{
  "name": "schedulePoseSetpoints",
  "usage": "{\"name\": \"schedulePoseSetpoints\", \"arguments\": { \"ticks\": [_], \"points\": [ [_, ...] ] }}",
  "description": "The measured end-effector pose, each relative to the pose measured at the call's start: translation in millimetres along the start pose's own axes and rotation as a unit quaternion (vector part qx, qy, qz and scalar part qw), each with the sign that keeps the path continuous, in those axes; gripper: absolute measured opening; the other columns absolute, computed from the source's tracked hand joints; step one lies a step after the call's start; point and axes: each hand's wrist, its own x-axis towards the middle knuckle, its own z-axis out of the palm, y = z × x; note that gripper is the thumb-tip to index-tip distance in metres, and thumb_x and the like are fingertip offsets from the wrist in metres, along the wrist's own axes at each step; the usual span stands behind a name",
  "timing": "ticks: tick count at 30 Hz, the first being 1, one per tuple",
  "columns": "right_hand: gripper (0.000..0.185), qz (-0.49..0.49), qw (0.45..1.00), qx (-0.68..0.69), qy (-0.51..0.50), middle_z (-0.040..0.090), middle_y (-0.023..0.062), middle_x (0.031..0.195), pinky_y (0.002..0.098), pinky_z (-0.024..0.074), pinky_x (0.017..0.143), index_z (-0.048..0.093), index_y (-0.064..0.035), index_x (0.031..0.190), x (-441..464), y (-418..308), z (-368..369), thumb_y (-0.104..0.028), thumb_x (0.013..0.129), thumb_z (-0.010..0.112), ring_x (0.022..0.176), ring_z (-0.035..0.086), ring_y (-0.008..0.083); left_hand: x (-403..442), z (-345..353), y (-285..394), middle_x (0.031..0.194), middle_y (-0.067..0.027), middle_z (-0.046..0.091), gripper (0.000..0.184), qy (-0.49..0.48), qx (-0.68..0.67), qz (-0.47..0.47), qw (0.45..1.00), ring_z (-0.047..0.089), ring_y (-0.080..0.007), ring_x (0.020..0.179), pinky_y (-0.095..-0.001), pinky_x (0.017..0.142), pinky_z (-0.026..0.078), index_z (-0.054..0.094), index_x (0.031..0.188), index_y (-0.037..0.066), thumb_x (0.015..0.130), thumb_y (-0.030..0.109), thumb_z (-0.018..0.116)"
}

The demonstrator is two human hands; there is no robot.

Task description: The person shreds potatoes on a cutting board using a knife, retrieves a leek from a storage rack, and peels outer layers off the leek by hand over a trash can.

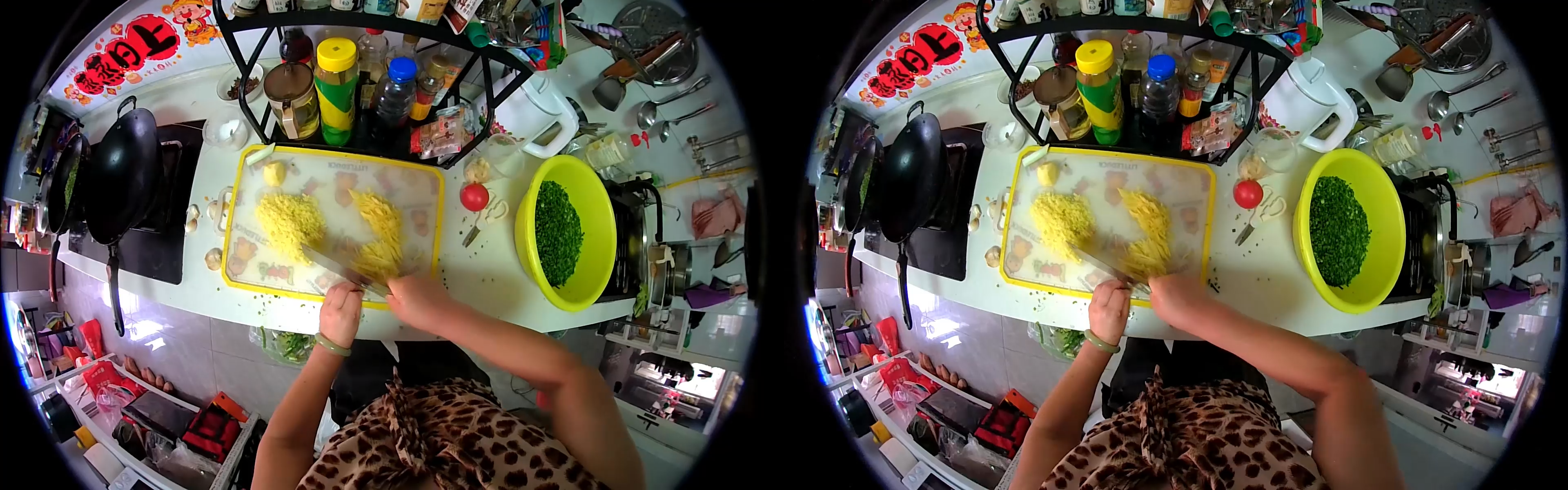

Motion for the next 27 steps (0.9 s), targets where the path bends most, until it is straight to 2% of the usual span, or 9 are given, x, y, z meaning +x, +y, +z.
{"name": "schedulePoseSetpoints", "arguments": {
  "ticks": [5,7,11,13,16,20,24,26,27],
  "points": [
    [0.016,0.025,0.999,-0.034,-0.021,0.062,0.0187,0.069,0.0488,0.0476,0.060,0.056,-0.0022,0.080,-3.6,4.0,14.2,-0.017,0.085,0.050,0.066,0.062,0.0386,0.9,1.5,3.5,0.087,-0.0108,0.061,0.012,0.011,0.006,-0.008,1.000,0.059,-0.0291,0.083,-0.0366,0.073,0.050,0.060,0.076,0.002,0.069,-0.004,0.066],
    [0.015,0.015,0.999,-0.016,0.027,0.062,0.0184,0.069,0.0492,0.0478,0.059,0.056,-0.0027,0.080,-3.8,4.6,19.6,-0.015,0.084,0.050,0.066,0.062,0.0382,1.2,0.7,4.9,0.086,-0.0108,0.061,0.011,0.008,0.007,-0.010,1.000,0.059,-0.0292,0.083,-0.0368,0.073,0.050,0.060,0.076,0.002,0.069,-0.004,0.066],
    [0.013,-0.018,0.998,0.022,0.049,0.062,0.0181,0.069,0.0501,0.0478,0.059,0.056,-0.0035,0.080,3.0,18.8,18.0,-0.015,0.084,0.051,0.066,0.062,0.0378,5.5,3.1,3.4,0.087,-0.0111,0.061,0.009,-0.003,0.017,-0.002,1.000,0.059,-0.0300,0.083,-0.0374,0.073,0.050,0.059,0.075,0.002,0.070,-0.003,0.065],
    [0.020,-0.008,0.999,-0.003,0.036,0.062,0.0170,0.069,0.0487,0.0472,0.058,0.057,-0.0031,0.082,0.7,19.8,12.8,-0.022,0.085,0.058,0.065,0.061,0.0380,7.0,4.0,1.6,0.087,-0.0114,0.062,0.009,-0.016,0.029,0.001,0.999,0.059,-0.0303,0.083,-0.0376,0.073,0.050,0.059,0.075,0.002,0.071,-0.002,0.065],
    [0.019,-0.033,0.997,-0.012,0.072,0.061,0.0169,0.066,0.0493,0.0470,0.058,0.056,-0.0034,0.080,10.8,31.4,12.7,-0.022,0.083,0.059,0.065,0.061,0.0384,13.9,9.7,0.4,0.087,-0.0118,0.061,0.008,-0.012,0.028,0.004,1.000,0.058,-0.0309,0.083,-0.0388,0.073,0.050,0.058,0.076,0.003,0.072,-0.001,0.064],
    [0.013,-0.034,0.996,-0.037,0.077,0.061,0.0174,0.068,0.0498,0.0468,0.059,0.056,-0.0048,0.078,33.0,34.1,-5.8,-0.017,0.082,0.054,0.066,0.061,0.0385,35.9,19.5,-6.5,0.088,-0.0117,0.060,0.006,0.000,0.065,-0.016,0.998,0.057,-0.0319,0.084,-0.0411,0.071,0.049,0.057,0.078,0.004,0.075,0.004,0.062],
    [0.016,-0.075,0.994,-0.019,0.072,0.061,0.0172,0.068,0.0504,0.0462,0.057,0.055,-0.0050,0.077,32.9,39.6,-15.6,-0.020,0.082,0.056,0.064,0.061,0.0379,41.1,11.9,-3.4,0.088,-0.0120,0.061,0.005,-0.025,0.051,-0.036,0.998,0.057,-0.0325,0.083,-0.0408,0.072,0.049,0.058,0.078,0.004,0.076,0.003,0.062],
    [0.017,-0.080,0.994,-0.023,0.065,0.061,0.0171,0.067,0.0500,0.0460,0.056,0.055,-0.0049,0.076,22.3,43.2,-17.8,-0.021,0.082,0.057,0.063,0.060,0.0377,33.3,1.2,1.2,0.089,-0.0119,0.062,0.006,-0.024,-0.004,-0.015,1.000,0.058,-0.0326,0.082,-0.0399,0.072,0.049,0.060,0.080,0.003,0.075,0.002,0.062],
    [0.017,-0.073,0.995,-0.026,0.066,0.060,0.0170,0.066,0.0497,0.0459,0.056,0.054,-0.0048,0.076,6.7,37.1,-23.3,-0.020,0.082,0.057,0.063,0.060,0.0378,26.9,-8.6,3.6,0.094,-0.0118,0.063,0.010,-0.046,-0.010,-0.029,0.998,0.059,-0.0321,0.084,-0.0395,0.074,0.049,0.061,0.086,0.004,0.077,0.001,0.063]
  ]
}}
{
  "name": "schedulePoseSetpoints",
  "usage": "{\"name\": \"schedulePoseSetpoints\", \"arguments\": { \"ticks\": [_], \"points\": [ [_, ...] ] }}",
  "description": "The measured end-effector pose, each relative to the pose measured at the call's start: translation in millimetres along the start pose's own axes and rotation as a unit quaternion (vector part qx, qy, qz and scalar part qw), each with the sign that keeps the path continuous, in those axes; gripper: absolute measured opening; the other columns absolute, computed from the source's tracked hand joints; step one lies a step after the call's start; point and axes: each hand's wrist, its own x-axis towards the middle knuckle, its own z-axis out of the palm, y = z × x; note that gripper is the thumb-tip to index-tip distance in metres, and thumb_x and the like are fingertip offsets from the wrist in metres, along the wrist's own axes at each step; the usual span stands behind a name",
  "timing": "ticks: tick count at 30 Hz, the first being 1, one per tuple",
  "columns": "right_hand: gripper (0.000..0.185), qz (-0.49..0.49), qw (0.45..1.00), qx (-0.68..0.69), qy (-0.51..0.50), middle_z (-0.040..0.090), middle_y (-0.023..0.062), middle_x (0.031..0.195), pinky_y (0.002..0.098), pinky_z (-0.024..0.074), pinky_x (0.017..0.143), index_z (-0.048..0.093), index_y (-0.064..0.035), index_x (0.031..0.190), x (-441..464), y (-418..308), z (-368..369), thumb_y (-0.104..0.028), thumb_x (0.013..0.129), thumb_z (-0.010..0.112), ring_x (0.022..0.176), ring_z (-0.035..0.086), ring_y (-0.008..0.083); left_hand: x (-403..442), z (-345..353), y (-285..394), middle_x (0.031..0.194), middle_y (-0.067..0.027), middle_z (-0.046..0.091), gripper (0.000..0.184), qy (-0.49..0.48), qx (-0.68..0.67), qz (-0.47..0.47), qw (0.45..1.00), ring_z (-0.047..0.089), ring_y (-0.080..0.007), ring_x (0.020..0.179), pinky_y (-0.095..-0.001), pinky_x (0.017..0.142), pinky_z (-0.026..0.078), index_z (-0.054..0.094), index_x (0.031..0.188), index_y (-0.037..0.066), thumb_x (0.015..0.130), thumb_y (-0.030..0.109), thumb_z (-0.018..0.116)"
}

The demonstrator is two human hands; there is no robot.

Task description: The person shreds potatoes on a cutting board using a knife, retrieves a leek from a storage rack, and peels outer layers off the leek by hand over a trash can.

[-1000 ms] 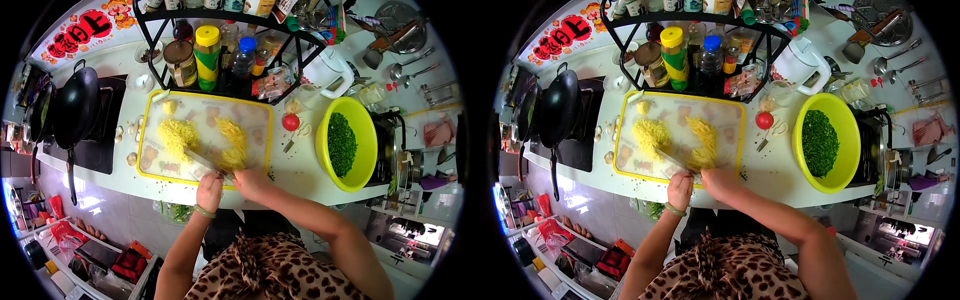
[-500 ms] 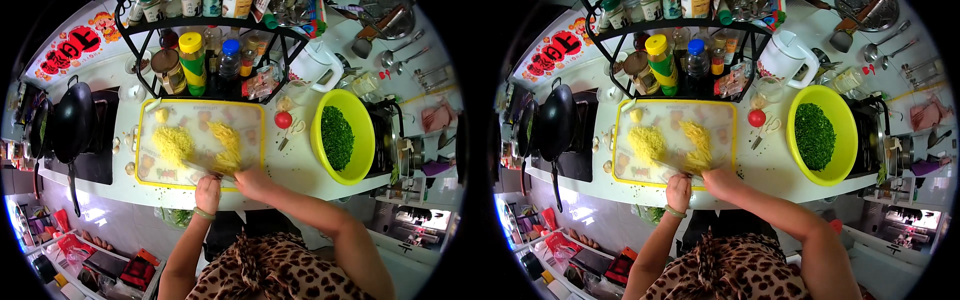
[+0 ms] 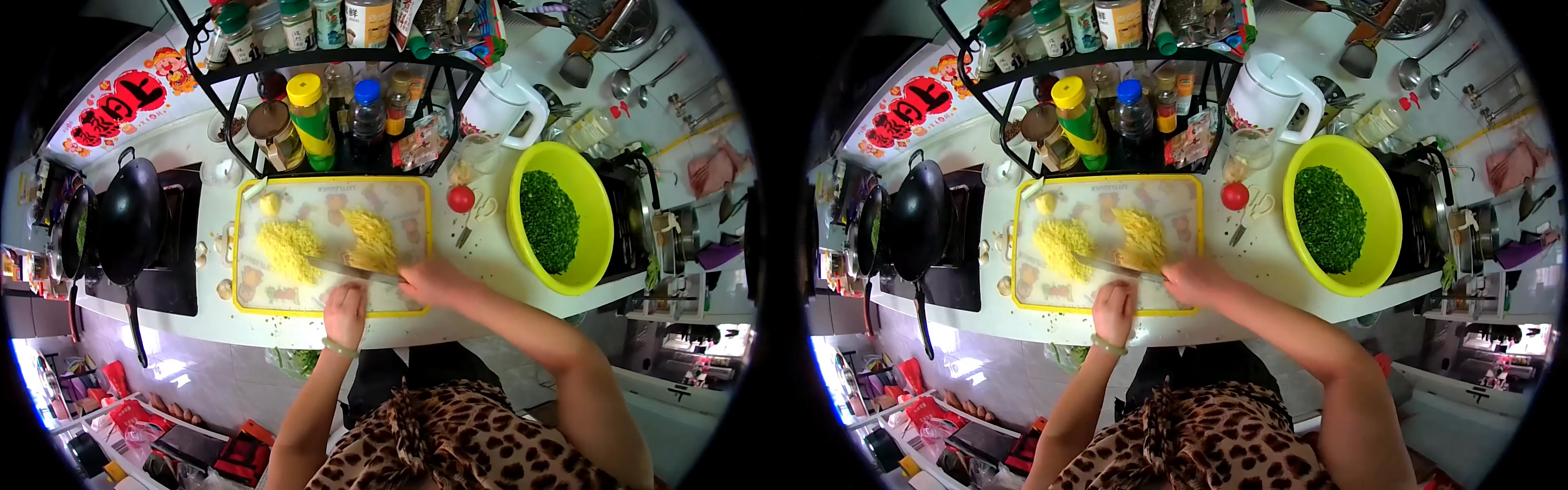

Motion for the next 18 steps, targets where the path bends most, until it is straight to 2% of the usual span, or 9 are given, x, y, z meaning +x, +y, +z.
{"name": "schedulePoseSetpoints", "arguments": {
  "ticks": [2,5,7,11,12,14,15,17,18],
  "points": [
    [0.016,0.010,1.000,-0.002,0.004,0.059,0.0170,0.065,0.0494,0.0458,0.055,0.054,-0.0048,0.077,-22.3,-7.7,-7.9,-0.020,0.082,0.057,0.062,0.059,0.0379,-18.7,-15.7,-4.7,0.093,-0.0122,0.063,0.009,0.039,-0.018,-0.019,0.999,0.059,-0.0310,0.086,-0.0383,0.075,0.049,0.061,0.086,0.004,0.078,0.000,0.062],
    [0.015,0.016,1.000,-0.021,-0.018,0.058,0.0154,0.064,0.0487,0.0462,0.054,0.051,-0.0044,0.082,-43.4,-7.6,-6.5,-0.018,0.082,0.057,0.060,0.059,0.0366,-27.0,-53.8,-11.8,0.091,-0.0131,0.063,0.010,0.139,-0.057,-0.140,0.979,0.060,-0.0276,0.086,-0.0354,0.078,0.048,0.062,0.088,0.002,0.080,-0.003,0.060],
    [0.016,-0.048,0.998,-0.044,0.014,0.058,0.0142,0.066,0.0469,0.0467,0.052,0.047,-0.0031,0.087,-48.9,-3.8,1.3,-0.014,0.080,0.056,0.058,0.060,0.0346,-14.4,-87.6,-16.5,0.092,-0.0131,0.064,0.011,0.152,-0.078,-0.196,0.966,0.060,-0.0275,0.087,-0.0351,0.080,0.047,0.062,0.090,0.001,0.081,-0.003,0.059],
    [0.018,-0.066,0.995,-0.068,0.037,0.058,0.0132,0.070,0.0439,0.0466,0.049,0.044,-0.0024,0.088,-46.0,-5.4,8.4,-0.010,0.077,0.056,0.058,0.060,0.0330,48.0,-125.6,10.4,0.100,-0.0126,0.066,0.018,-0.162,-0.088,-0.048,0.982,0.060,-0.0313,0.093,-0.0376,0.087,0.046,0.065,0.099,0.000,0.082,0.003,0.060],
    [0.018,-0.073,0.994,-0.068,0.042,0.058,0.0124,0.071,0.0432,0.0466,0.051,0.044,-0.0030,0.088,-43.8,-1.1,14.4,-0.009,0.077,0.057,0.062,0.060,0.0325,59.0,-123.6,19.0,0.100,-0.0126,0.066,0.018,-0.162,-0.088,-0.050,0.982,0.060,-0.0313,0.093,-0.0376,0.087,0.046,0.065,0.099,0.000,0.082,0.003,0.060],
    [0.019,-0.081,0.993,-0.069,0.050,0.057,0.0116,0.073,0.0425,0.0466,0.052,0.043,-0.0036,0.088,-41.6,0.1,15.4,-0.008,0.076,0.058,0.067,0.061,0.0320,72.5,-113.0,38.0,0.119,-0.0128,0.060,0.031,-0.382,-0.077,0.111,0.914,0.055,-0.0320,0.107,-0.0396,0.096,0.041,0.061,0.112,0.001,0.085,0.017,0.061],
    [0.018,-0.092,0.992,-0.057,0.067,0.056,0.0121,0.073,0.0426,0.0464,0.052,0.043,-0.0037,0.087,-41.4,-2.4,11.6,-0.007,0.075,0.057,0.066,0.060,0.0321,69.7,-106.0,42.4,0.119,-0.0128,0.060,0.031,-0.382,-0.077,0.112,0.914,0.055,-0.0320,0.107,-0.0396,0.096,0.041,0.061,0.112,0.001,0.085,0.017,0.061],
    [0.018,-0.104,0.990,-0.044,0.085,0.056,0.0126,0.072,0.0426,0.0463,0.052,0.043,-0.0037,0.086,-42.0,-7.2,4.3,-0.006,0.075,0.057,0.066,0.060,0.0322,58.2,-89.1,43.9,0.139,-0.0140,0.043,0.053,-0.436,0.043,0.219,0.872,0.041,-0.0303,0.127,-0.0391,0.106,0.033,0.048,0.130,0.003,0.089,0.035,0.056],
    [0.019,-0.109,0.989,-0.064,0.082,0.056,0.0131,0.071,0.0417,0.0473,0.052,0.043,-0.0027,0.086,-41.8,-9.7,1.5,-0.006,0.074,0.057,0.065,0.061,0.0313,53.5,-82.5,42.6,0.139,-0.0140,0.043,0.053,-0.437,0.045,0.220,0.871,0.041,-0.0303,0.127,-0.0391,0.106,0.033,0.048,0.130,0.003,0.089,0.035,0.056]
  ]
}}
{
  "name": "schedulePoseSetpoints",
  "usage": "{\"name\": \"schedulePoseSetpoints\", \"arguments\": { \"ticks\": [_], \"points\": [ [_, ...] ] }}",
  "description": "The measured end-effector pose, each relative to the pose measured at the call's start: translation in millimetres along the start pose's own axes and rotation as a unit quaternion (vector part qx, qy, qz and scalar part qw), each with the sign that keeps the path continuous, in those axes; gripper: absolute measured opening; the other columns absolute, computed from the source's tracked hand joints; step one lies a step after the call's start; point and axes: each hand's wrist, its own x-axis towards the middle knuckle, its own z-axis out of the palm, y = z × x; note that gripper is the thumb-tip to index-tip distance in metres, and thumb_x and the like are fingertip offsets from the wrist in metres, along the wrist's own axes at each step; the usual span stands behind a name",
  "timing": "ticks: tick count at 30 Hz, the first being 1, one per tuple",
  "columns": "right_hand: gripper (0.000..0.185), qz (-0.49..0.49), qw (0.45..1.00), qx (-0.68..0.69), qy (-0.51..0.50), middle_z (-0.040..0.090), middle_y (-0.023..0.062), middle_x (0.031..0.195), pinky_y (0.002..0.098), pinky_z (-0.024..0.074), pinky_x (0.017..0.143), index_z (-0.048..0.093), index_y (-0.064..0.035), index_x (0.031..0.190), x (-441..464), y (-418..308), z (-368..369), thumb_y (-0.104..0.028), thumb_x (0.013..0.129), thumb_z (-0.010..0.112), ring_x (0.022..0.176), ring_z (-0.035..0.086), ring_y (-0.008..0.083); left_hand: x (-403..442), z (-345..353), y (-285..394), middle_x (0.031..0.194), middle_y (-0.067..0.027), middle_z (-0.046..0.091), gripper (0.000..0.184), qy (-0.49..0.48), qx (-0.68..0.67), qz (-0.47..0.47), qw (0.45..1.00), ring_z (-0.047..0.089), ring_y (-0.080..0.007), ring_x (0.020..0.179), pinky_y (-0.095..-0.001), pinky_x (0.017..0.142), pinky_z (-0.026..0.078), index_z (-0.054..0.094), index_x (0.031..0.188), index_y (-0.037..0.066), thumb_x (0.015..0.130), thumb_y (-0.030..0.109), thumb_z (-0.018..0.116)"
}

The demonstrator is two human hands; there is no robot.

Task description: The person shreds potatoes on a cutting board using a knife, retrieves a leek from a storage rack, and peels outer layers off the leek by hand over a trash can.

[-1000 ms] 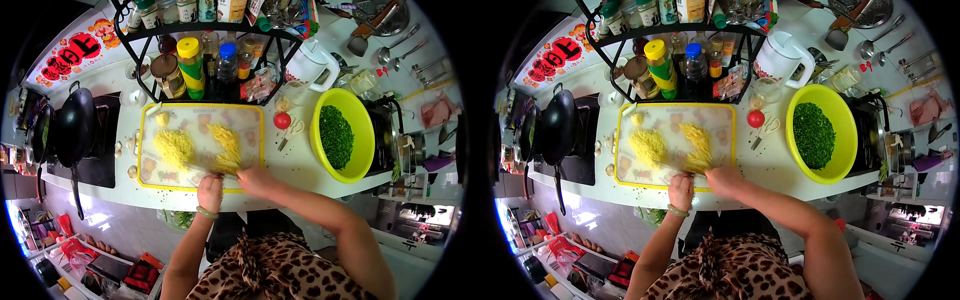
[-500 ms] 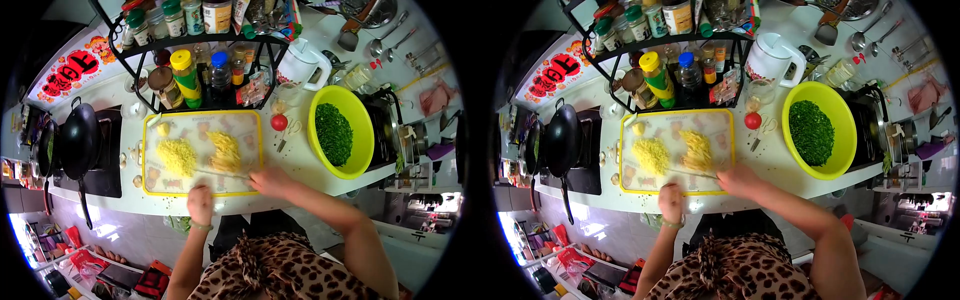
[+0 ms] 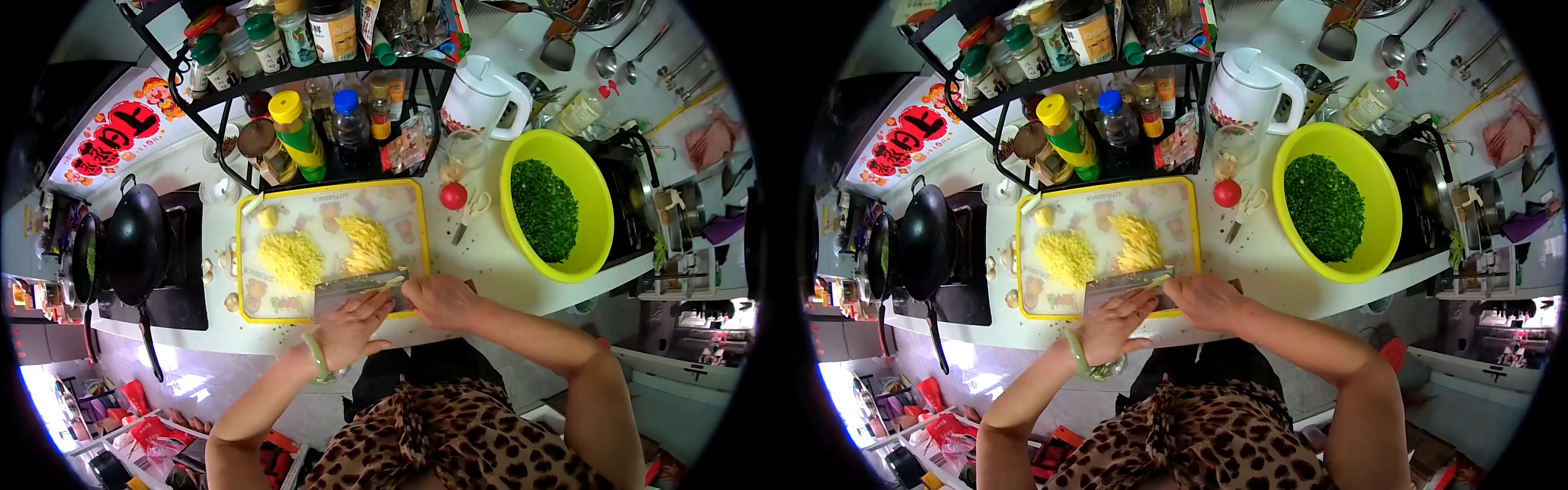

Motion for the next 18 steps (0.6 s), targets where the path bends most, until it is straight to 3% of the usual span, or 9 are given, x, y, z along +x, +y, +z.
{"name": "schedulePoseSetpoints", "arguments": {
  "ticks": [2,5,12,15,18],
  "points": [
    [0.020,-0.006,1.000,-0.017,-0.003,0.056,0.0136,0.071,0.0408,0.0482,0.053,0.043,-0.0016,0.086,2.3,-3.2,-2.7,-0.006,0.072,0.057,0.064,0.061,0.0304,2.8,12.1,-2.8,0.151,-0.0136,0.023,0.070,-0.060,0.016,-0.008,0.998,0.022,-0.0286,0.139,-0.0386,0.112,0.023,0.030,0.143,0.005,0.090,0.048,0.050],
    [0.019,0.006,1.000,-0.022,-0.005,0.055,0.0136,0.071,0.0399,0.0484,0.055,0.043,-0.0017,0.085,1.5,-5.9,-6.8,-0.006,0.073,0.057,0.065,0.061,0.0302,7.3,10.8,-17.6,0.153,-0.0141,0.018,0.075,-0.072,-0.026,-0.004,0.997,0.013,-0.0275,0.143,-0.0400,0.114,0.017,0.021,0.146,0.007,0.091,0.050,0.047],
    [0.020,-0.011,1.000,-0.013,-0.017,0.054,0.0124,0.073,0.0390,0.0487,0.060,0.042,-0.0024,0.084,-4.6,-4.0,-17.4,-0.004,0.072,0.058,0.068,0.060,0.0306,24.0,1.5,-69.4,0.155,-0.0095,0.014,0.070,-0.111,0.004,-0.092,0.990,0.010,-0.0243,0.143,-0.0413,0.115,0.010,0.021,0.148,0.012,0.093,0.050,0.041],
    [0.020,-0.009,1.000,0.004,-0.024,0.055,0.0123,0.074,0.0398,0.0485,0.059,0.043,-0.0027,0.085,-6.4,-3.8,-22.8,-0.005,0.071,0.058,0.069,0.060,0.0313,12.1,-8.7,-66.3,0.154,-0.0094,0.016,0.071,-0.065,0.062,-0.077,0.993,0.010,-0.0260,0.144,-0.0469,0.115,0.010,0.019,0.148,0.011,0.093,0.052,0.037],
    [0.020,-0.004,0.999,0.001,-0.043,0.055,0.0125,0.074,0.0403,0.0485,0.059,0.043,-0.0027,0.085,-2.7,-7.0,-21.8,-0.005,0.071,0.058,0.070,0.060,0.0315,9.8,-6.4,-43.2,0.154,-0.0092,0.017,0.070,-0.070,0.025,-0.053,0.996,0.009,-0.0246,0.144,-0.0467,0.115,0.007,0.024,0.147,0.012,0.093,0.055,0.035]
  ]
}}
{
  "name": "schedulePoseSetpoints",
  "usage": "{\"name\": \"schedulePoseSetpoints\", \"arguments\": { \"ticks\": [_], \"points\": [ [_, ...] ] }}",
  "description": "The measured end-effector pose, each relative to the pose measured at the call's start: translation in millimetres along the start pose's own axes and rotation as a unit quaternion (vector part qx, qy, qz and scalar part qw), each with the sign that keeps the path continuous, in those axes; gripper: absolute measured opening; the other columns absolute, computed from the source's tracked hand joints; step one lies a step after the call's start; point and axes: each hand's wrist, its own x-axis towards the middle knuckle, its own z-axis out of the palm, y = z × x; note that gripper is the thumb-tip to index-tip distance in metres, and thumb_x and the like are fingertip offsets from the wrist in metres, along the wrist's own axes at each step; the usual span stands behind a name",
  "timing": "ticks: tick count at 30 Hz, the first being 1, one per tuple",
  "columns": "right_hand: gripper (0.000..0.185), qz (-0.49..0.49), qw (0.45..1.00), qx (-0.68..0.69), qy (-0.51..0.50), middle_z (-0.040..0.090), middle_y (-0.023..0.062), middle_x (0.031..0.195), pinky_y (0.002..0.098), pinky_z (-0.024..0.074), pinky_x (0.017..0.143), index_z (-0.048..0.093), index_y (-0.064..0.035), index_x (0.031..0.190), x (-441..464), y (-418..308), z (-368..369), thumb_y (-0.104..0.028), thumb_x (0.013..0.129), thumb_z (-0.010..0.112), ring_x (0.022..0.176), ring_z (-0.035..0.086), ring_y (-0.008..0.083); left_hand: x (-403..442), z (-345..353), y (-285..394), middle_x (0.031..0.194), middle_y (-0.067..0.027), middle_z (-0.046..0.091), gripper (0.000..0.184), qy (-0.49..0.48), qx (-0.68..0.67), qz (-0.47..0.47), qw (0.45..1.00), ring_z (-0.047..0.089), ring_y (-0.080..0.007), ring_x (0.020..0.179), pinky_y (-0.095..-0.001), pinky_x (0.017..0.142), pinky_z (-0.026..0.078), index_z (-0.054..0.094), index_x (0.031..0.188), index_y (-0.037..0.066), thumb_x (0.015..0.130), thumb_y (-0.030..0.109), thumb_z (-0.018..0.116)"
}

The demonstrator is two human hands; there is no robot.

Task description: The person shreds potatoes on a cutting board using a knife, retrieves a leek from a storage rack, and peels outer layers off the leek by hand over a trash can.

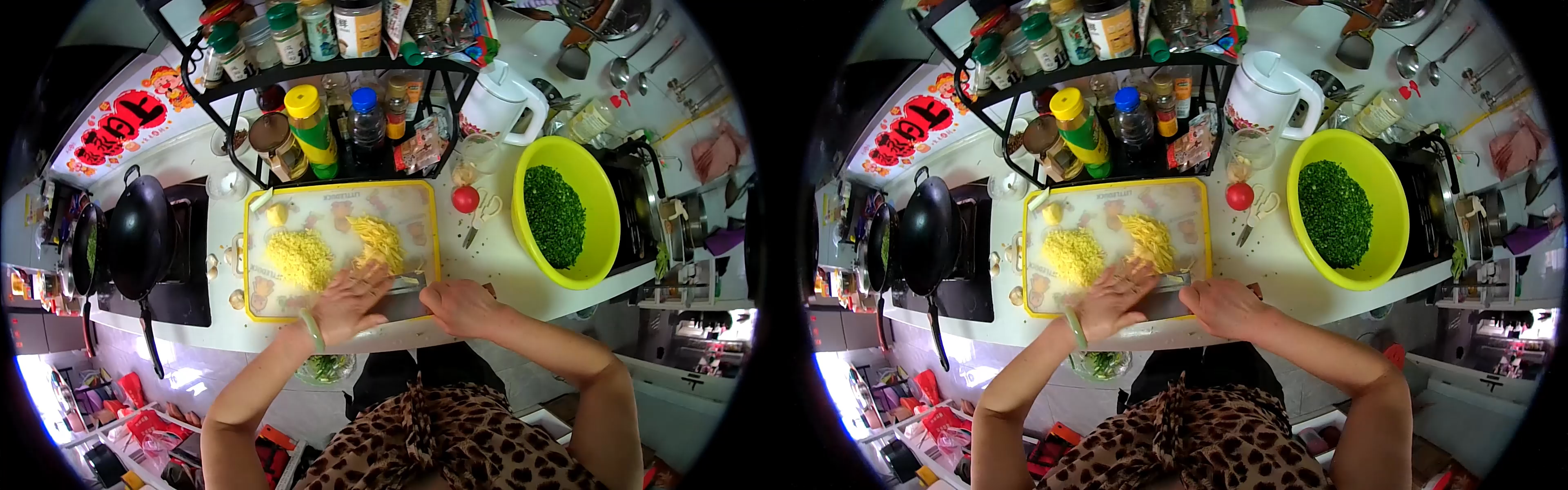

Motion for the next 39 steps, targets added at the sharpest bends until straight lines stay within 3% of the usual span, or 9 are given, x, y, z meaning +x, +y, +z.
{"name": "schedulePoseSetpoints", "arguments": {
  "ticks": [7,13,17,18,22,26,29,30,39],
  "points": [
    [0.020,-0.022,0.998,-0.037,-0.054,0.055,0.0124,0.076,0.0410,0.0490,0.059,0.043,-0.0029,0.085,11.6,-13.6,-7.9,-0.006,0.072,0.058,0.071,0.061,0.0314,15.5,18.8,14.0,0.152,-0.0112,0.022,0.068,0.041,-0.074,0.062,0.995,0.013,-0.0245,0.143,-0.0470,0.115,0.007,0.032,0.143,0.007,0.093,0.053,0.037],
    [0.019,-0.032,0.999,-0.009,-0.022,0.056,0.0118,0.077,0.0409,0.0489,0.059,0.045,-0.0042,0.085,6.3,-16.7,-18.0,-0.007,0.073,0.059,0.070,0.060,0.0315,12.6,6.7,-22.7,0.143,-0.0134,0.040,0.047,0.198,-0.148,-0.103,0.963,0.025,-0.0278,0.139,-0.0511,0.111,0.018,0.045,0.136,0.010,0.095,0.033,0.044],
    [0.020,0.037,0.999,-0.008,-0.013,0.058,0.0105,0.075,0.0414,0.0487,0.058,0.046,-0.0049,0.086,-11.0,-22.7,-14.5,-0.007,0.073,0.062,0.068,0.061,0.0309,4.7,-13.3,-22.4,0.115,-0.0138,0.062,0.034,0.341,-0.418,-0.186,0.821,0.062,-0.0245,0.103,-0.0338,0.085,0.049,0.060,0.118,0.008,0.085,0.008,0.061],
    [0.021,0.075,0.997,0.003,0.011,0.060,0.0101,0.074,0.0411,0.0487,0.058,0.048,-0.0057,0.087,-17.1,-24.6,-11.7,-0.008,0.073,0.064,0.067,0.061,0.0303,10.5,-3.0,-31.8,0.095,-0.0116,0.066,0.031,0.427,-0.360,-0.150,0.816,0.065,-0.0221,0.079,-0.0294,0.068,0.051,0.063,0.109,0.006,0.079,0.000,0.063],
    [0.026,0.231,0.970,0.064,0.049,0.063,0.0089,0.073,0.0365,0.0497,0.058,0.050,-0.0071,0.090,-54.6,-36.5,-2.1,-0.012,0.074,0.070,0.065,0.063,0.0273,25.2,-3.2,-38.6,0.078,-0.0099,0.062,0.022,0.457,-0.315,-0.132,0.821,0.060,-0.0241,0.070,-0.0344,0.064,0.049,0.065,0.098,0.007,0.075,0.006,0.066],
    [0.029,0.405,0.897,0.140,0.110,0.060,0.0058,0.069,0.0290,0.0491,0.060,0.048,-0.0054,0.091,-92.6,-48.7,12.5,-0.012,0.077,0.072,0.061,0.061,0.0175,46.1,10.8,-29.1,0.078,-0.0118,0.060,0.015,0.433,-0.311,-0.119,0.837,0.060,-0.0297,0.071,-0.0367,0.064,0.049,0.065,0.089,0.008,0.075,0.004,0.061],
    [0.029,0.437,0.854,0.203,0.196,0.056,0.0035,0.067,0.0276,0.0475,0.061,0.046,-0.0048,0.089,-110.8,-40.2,29.9,-0.009,0.076,0.072,0.062,0.055,0.0110,53.6,32.2,-18.3,0.128,-0.0095,0.053,0.058,0.286,0.010,-0.152,0.946,0.045,-0.0313,0.123,-0.0556,0.096,0.038,0.049,0.132,0.023,0.076,0.010,0.060],
    [0.030,0.423,0.839,0.253,0.230,0.051,0.0011,0.067,0.0256,0.0453,0.061,0.043,-0.0044,0.088,-115.3,-31.3,39.3,-0.005,0.076,0.071,0.063,0.048,0.0079,51.0,30.9,-9.8,0.149,-0.0068,0.030,0.073,0.181,-0.008,-0.175,0.968,0.021,-0.0337,0.139,-0.0656,0.103,0.022,0.031,0.144,0.029,0.079,0.016,0.061],
    [0.029,0.364,0.881,0.160,0.256,0.059,0.0056,0.079,0.0332,0.0482,0.069,0.047,-0.0054,0.104,-15.7,29.0,60.8,-0.008,0.080,0.065,0.073,0.061,0.0206,-32.9,46.9,38.6,0.138,-0.0132,0.044,0.053,0.335,-0.215,-0.201,0.895,0.039,-0.0322,0.129,-0.0523,0.103,0.032,0.046,0.133,0.016,0.083,0.015,0.062]
  ]
}}
